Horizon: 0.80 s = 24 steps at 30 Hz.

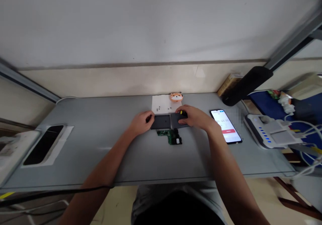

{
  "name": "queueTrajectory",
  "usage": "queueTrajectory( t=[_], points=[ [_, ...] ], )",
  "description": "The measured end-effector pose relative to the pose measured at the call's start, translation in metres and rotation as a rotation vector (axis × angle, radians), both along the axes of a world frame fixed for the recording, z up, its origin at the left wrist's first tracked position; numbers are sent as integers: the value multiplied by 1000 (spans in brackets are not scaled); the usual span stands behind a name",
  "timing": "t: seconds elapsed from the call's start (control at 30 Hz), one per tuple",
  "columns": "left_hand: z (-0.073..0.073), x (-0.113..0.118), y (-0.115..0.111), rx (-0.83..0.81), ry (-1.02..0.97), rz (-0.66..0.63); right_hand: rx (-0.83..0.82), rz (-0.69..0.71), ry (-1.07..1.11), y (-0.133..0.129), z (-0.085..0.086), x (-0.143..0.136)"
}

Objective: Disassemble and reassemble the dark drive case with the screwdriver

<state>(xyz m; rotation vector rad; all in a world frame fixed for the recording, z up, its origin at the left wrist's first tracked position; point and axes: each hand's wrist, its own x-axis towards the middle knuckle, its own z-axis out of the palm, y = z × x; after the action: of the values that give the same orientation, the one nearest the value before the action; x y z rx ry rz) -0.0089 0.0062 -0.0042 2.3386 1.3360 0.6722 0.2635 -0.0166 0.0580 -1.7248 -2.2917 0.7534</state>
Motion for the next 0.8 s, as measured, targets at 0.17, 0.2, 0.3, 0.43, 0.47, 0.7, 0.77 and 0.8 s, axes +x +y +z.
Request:
queueTrajectory(
  t=[0.17, 0.2, 0.3, 0.43, 0.47, 0.7, 0.77, 0.8],
  points=[
    [-2, 0, 0, 2, -20, 6, 10, -12, -23, 0, 3, 0],
    [-2, 0, 0, 1, -27, 12, 9, -14, -27, 0, 3, 0],
    [-4, 0, -1, -6, -48, 46, -6, -10, -36, 2, 4, -1],
    [-4, -1, -2, -29, -85, 103, -8, 9, -42, 4, 2, 0],
    [-4, -2, -2, -35, -90, 112, 0, 8, -40, 4, 1, 1],
    [-4, 0, -1, -66, -83, 105, 20, -36, -38, 4, -3, 3],
    [-3, 1, -2, -76, -73, 91, 26, -33, -24, 4, -3, 3],
    [-3, 1, -2, -80, -66, 84, 28, -35, -15, 4, -2, 3]
  ],
)
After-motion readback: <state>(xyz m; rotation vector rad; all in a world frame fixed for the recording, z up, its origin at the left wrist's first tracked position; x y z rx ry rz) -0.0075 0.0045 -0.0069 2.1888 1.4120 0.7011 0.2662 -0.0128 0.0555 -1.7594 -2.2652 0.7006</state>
